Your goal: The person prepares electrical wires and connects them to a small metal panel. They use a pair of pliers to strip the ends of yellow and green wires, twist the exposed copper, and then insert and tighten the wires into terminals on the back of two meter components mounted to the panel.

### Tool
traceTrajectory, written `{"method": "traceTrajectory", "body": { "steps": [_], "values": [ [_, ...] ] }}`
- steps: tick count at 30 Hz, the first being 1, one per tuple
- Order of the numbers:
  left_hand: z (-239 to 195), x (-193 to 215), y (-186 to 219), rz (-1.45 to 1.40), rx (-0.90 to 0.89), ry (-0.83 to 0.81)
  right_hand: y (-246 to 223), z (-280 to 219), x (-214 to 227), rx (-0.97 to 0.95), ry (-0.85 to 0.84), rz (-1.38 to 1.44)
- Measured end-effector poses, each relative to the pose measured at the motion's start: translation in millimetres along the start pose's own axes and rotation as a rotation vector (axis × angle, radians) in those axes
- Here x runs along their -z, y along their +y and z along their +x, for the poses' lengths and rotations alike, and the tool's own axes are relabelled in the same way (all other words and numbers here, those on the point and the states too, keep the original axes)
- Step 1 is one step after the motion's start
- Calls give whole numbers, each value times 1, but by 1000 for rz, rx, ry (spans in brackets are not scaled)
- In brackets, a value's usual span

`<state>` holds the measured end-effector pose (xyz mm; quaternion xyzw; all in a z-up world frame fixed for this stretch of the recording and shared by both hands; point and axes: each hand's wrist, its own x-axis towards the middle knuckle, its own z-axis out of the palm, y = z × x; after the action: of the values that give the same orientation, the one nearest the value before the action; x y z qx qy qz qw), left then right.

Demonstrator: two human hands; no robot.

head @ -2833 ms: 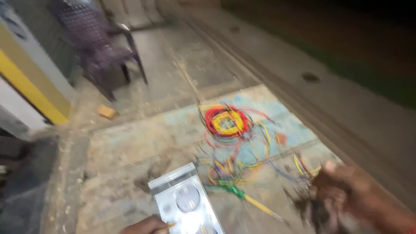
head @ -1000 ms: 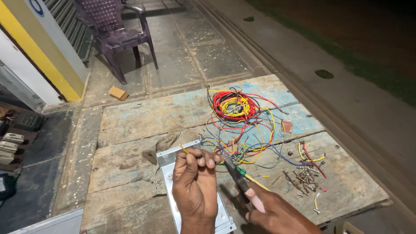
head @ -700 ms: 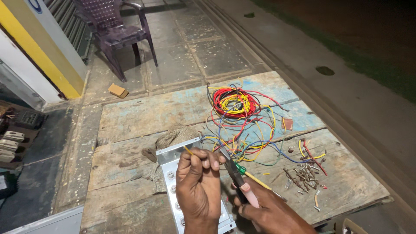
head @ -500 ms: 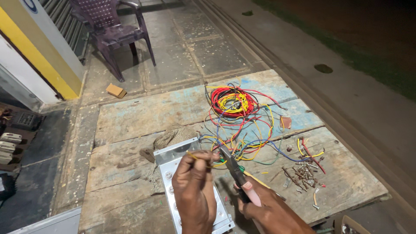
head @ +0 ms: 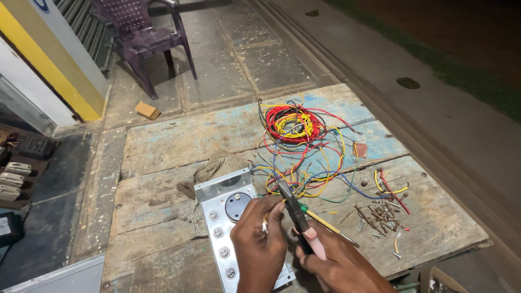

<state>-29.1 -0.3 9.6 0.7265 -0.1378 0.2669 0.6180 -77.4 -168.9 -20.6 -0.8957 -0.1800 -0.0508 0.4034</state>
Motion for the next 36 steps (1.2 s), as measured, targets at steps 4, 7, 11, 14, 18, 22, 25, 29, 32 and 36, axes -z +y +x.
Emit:
{"method": "traceTrajectory", "body": {
  "steps": [4, 7, 11, 14, 18, 22, 25, 29, 32, 36],
  "values": [
    [-1, -1, 0, 95, -103, -7, -2, 4, 1, 180, 78, -185],
    [-2, -3, 0, 120, -180, 8, -14, 7, 6, -183, 24, 74],
    [-8, -6, -5, 49, -83, 30, -24, 8, 11, -555, -55, 273],
    [-12, -11, -18, -355, 561, -49, -18, 7, 12, -507, -117, 223],
    [-10, -19, -38, -519, 783, -93, 0, 1, 7, -553, -116, 535],
    [-15, -28, -43, -532, 766, -93, 26, -9, -2, -584, -104, 550],
    [-16, -30, -34, -486, 621, -110, 36, -11, 2, -474, -137, 700],
    [-18, -27, -8, -581, 715, -283, 26, -6, 11, -448, -174, 1444],
    [-17, -28, 6, -462, 476, -320, 16, 13, 8, -751, 135, 1274],
    [-20, -21, 1, -510, 359, -163, 6, 21, 17, -449, 19, 1525]
  ]
}}
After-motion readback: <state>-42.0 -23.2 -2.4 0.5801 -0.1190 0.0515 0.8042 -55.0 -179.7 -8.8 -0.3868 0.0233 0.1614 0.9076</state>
